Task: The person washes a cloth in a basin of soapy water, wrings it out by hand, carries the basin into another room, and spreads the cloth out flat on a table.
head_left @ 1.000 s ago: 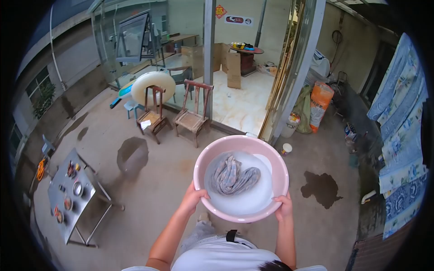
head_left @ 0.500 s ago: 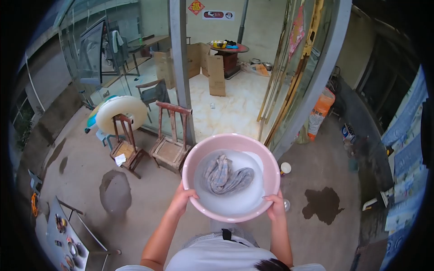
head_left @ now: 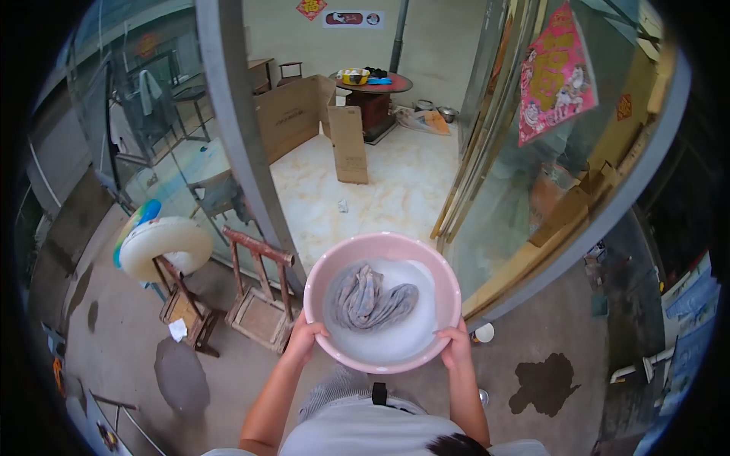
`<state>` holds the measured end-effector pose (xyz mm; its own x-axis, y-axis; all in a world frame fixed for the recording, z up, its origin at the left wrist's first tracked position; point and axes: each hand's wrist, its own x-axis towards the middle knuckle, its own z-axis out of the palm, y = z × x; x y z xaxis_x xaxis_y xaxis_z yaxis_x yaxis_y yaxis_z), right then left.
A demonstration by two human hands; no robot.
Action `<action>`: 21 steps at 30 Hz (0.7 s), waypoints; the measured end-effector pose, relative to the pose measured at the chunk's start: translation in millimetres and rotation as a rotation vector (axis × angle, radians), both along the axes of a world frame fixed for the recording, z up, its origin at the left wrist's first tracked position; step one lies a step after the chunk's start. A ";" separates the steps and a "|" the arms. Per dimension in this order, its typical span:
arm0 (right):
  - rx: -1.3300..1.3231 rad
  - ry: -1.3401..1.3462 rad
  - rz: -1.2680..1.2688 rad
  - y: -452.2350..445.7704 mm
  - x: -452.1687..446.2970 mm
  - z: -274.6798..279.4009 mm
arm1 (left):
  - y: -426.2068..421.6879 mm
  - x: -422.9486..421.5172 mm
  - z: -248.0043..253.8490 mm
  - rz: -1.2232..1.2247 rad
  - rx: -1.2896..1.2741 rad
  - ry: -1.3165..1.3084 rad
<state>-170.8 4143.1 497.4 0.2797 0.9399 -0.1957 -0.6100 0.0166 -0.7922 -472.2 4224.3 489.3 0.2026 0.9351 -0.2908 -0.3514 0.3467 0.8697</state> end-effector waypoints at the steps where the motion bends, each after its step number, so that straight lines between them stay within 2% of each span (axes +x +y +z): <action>1: 0.006 -0.005 0.005 28.2 8.4 0.6 | 29.5 10.2 -0.1 0.004 0.004 -0.017; 6: 0.009 -0.034 -0.093 167.0 34.0 15.2 | 169.5 41.4 4.0 -0.020 0.009 0.008; 9: -0.025 -0.015 -0.082 238.8 54.4 18.2 | 244.6 60.2 18.9 0.014 0.003 -0.052; 14: -0.026 0.023 -0.050 389.8 74.4 27.3 | 376.3 75.4 32.6 0.033 0.020 0.026; 17: -0.053 0.032 0.019 468.6 83.7 18.6 | 432.4 79.1 29.7 0.124 -0.010 0.059; 21: 0.000 -0.019 0.192 594.5 91.4 44.4 | 521.3 91.3 49.5 0.275 0.011 -0.024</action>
